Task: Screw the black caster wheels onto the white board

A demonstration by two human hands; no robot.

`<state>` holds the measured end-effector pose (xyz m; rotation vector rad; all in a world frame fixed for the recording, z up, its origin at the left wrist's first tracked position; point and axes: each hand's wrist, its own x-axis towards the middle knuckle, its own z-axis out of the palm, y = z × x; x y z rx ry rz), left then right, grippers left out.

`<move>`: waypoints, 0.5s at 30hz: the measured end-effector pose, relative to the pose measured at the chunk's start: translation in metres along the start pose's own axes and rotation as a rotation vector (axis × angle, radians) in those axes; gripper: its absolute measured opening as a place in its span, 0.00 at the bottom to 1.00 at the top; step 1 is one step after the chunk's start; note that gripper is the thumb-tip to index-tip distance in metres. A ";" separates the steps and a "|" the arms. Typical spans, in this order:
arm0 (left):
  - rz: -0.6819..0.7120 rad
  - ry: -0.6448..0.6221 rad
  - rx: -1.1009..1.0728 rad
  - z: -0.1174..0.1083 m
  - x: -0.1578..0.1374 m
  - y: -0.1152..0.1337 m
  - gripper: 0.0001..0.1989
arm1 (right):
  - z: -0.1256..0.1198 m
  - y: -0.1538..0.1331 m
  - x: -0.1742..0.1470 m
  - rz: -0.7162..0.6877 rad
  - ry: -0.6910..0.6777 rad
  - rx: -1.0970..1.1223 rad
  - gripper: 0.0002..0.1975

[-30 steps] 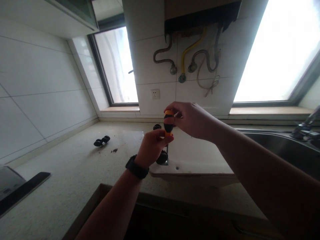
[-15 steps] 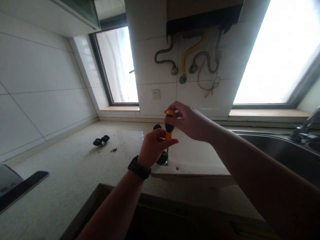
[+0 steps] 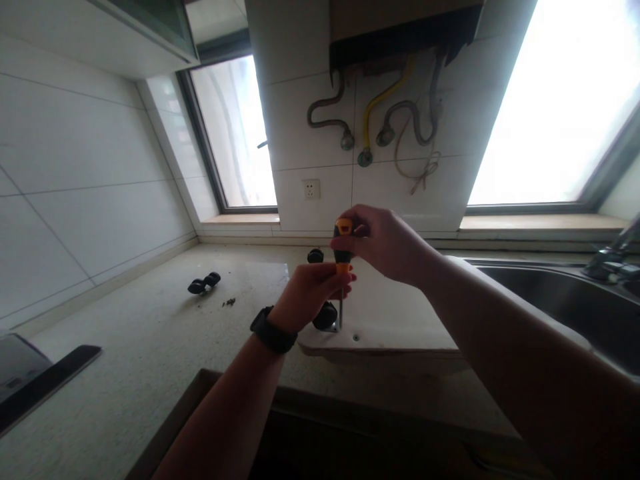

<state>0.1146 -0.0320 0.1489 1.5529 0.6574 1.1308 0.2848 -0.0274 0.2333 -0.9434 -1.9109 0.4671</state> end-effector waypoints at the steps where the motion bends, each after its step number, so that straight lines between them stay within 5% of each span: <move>1: -0.033 -0.029 -0.040 0.000 -0.001 0.001 0.15 | 0.000 0.000 -0.001 0.019 0.035 -0.047 0.13; 6: -0.061 -0.093 -0.014 -0.004 0.001 0.004 0.17 | 0.000 -0.003 -0.007 0.049 0.067 -0.063 0.18; 11: 0.075 -0.089 0.078 -0.010 0.002 0.005 0.15 | -0.002 -0.006 -0.009 -0.025 0.099 -0.026 0.16; 15: 0.165 0.150 0.229 -0.018 -0.008 -0.008 0.17 | -0.005 0.004 -0.010 -0.023 0.127 0.052 0.16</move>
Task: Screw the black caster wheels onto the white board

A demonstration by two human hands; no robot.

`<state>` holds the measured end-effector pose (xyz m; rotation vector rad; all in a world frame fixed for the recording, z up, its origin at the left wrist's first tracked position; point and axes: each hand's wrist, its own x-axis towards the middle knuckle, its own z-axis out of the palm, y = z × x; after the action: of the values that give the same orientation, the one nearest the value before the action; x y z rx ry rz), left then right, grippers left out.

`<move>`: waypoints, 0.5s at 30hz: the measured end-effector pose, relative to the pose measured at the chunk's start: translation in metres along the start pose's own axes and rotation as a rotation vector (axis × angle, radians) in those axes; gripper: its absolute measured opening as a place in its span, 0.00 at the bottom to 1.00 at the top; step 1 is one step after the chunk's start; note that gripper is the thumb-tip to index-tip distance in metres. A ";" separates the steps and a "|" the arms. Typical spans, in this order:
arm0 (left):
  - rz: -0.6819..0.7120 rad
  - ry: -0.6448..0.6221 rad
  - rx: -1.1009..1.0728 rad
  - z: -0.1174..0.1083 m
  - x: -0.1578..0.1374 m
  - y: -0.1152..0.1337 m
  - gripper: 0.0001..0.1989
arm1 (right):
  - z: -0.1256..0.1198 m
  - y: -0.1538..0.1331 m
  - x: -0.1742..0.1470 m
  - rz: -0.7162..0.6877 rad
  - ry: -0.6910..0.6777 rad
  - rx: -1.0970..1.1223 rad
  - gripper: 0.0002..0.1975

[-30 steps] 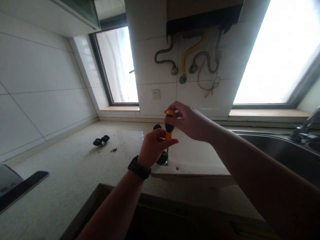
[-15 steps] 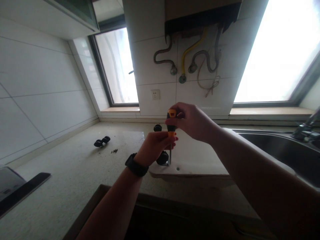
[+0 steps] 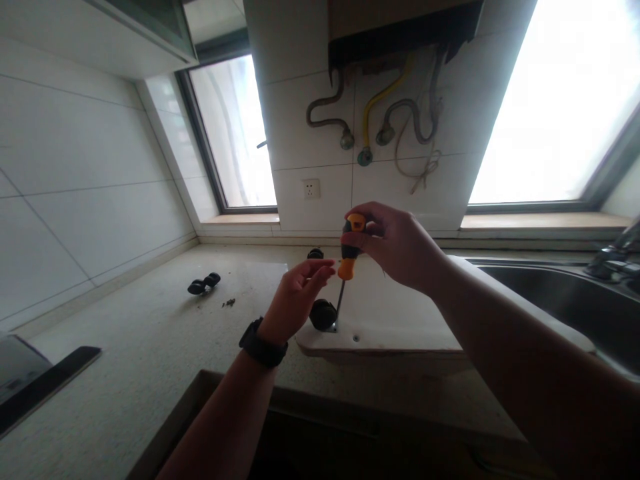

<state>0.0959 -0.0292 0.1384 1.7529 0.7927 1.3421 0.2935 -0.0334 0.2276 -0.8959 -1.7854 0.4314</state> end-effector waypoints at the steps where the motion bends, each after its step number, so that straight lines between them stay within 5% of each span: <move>1: 0.002 0.096 0.060 -0.002 -0.005 -0.007 0.17 | -0.001 0.003 -0.001 0.005 0.004 0.019 0.17; 6: -0.213 0.440 0.130 -0.006 -0.035 -0.055 0.13 | -0.002 0.018 -0.004 0.035 0.015 0.086 0.18; 11: -0.360 0.476 -0.045 0.001 -0.056 -0.086 0.16 | -0.003 0.024 -0.006 0.051 -0.002 0.103 0.19; 15: -0.276 0.389 -0.045 0.002 -0.069 -0.094 0.16 | -0.006 0.020 -0.006 0.034 -0.086 0.176 0.18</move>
<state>0.0791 -0.0400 0.0237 1.3042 1.1612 1.5132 0.3075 -0.0253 0.2128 -0.7950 -1.7808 0.6466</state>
